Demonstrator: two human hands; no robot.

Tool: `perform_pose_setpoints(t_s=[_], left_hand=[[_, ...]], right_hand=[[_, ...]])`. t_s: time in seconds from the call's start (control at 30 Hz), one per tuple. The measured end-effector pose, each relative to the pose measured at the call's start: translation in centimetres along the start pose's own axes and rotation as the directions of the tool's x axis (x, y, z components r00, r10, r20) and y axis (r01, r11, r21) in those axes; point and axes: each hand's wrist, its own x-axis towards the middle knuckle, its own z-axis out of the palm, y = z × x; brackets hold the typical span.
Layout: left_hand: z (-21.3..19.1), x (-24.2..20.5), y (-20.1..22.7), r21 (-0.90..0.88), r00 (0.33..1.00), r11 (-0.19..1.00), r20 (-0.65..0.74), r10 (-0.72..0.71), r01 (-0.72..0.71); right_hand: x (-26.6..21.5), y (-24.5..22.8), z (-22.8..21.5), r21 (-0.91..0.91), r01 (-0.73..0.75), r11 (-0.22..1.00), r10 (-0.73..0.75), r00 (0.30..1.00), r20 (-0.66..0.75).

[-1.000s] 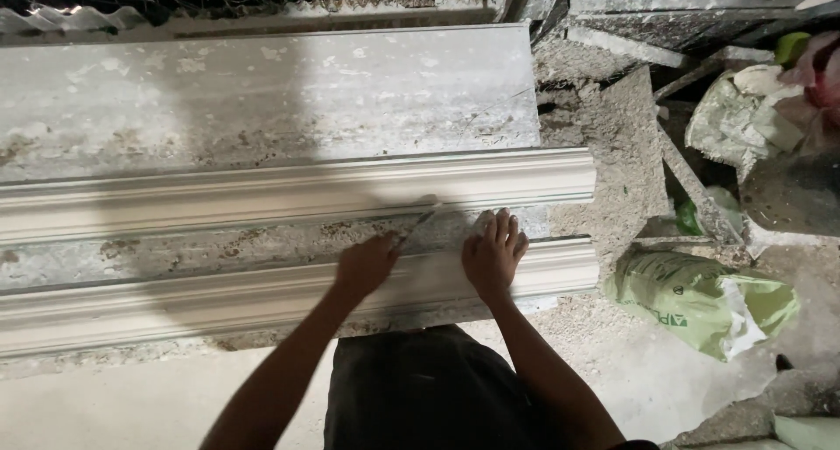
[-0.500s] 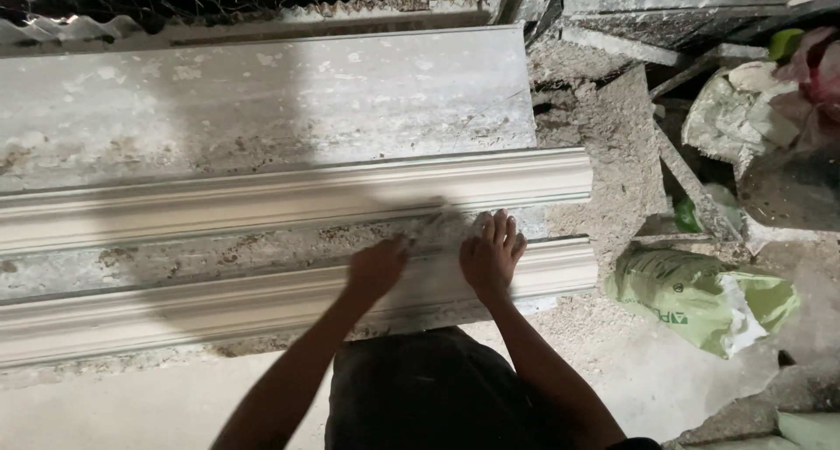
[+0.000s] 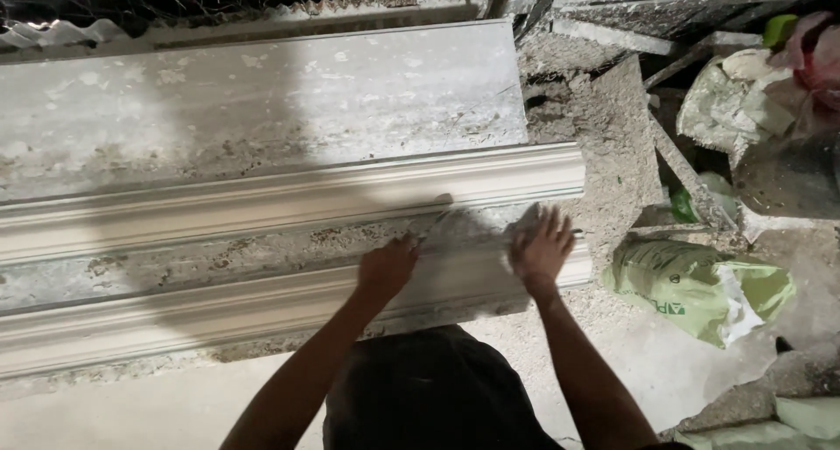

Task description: Refining the edges and surfaces of decorative gypsum moldings using a small hand tool.

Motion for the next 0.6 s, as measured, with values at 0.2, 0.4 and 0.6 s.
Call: perform_pose_setpoints(t_s=[0.2, 0.4, 0.6], left_hand=[[0.0, 3.2, 7.7, -0.058, 0.993, 0.996, -0.102, 0.060, -0.066], [-0.4, 2.3, 5.9, 0.054, 0.977, 0.995, -0.193, 0.093, -0.084], [0.1, 5.4, 11.6, 0.018, 0.981, 0.995, -0.168, 0.100, -0.099]], right_hand=[[1.1, 1.1, 0.0, 0.024, -0.082, 0.996, 0.080, 0.993, 0.082], [1.0, 0.9, -0.1, 0.046, -0.109, 0.993, 0.103, 0.989, 0.109], [1.3, 0.7, -0.4, 0.049, -0.127, 0.991, 0.120, 0.986, 0.118]])
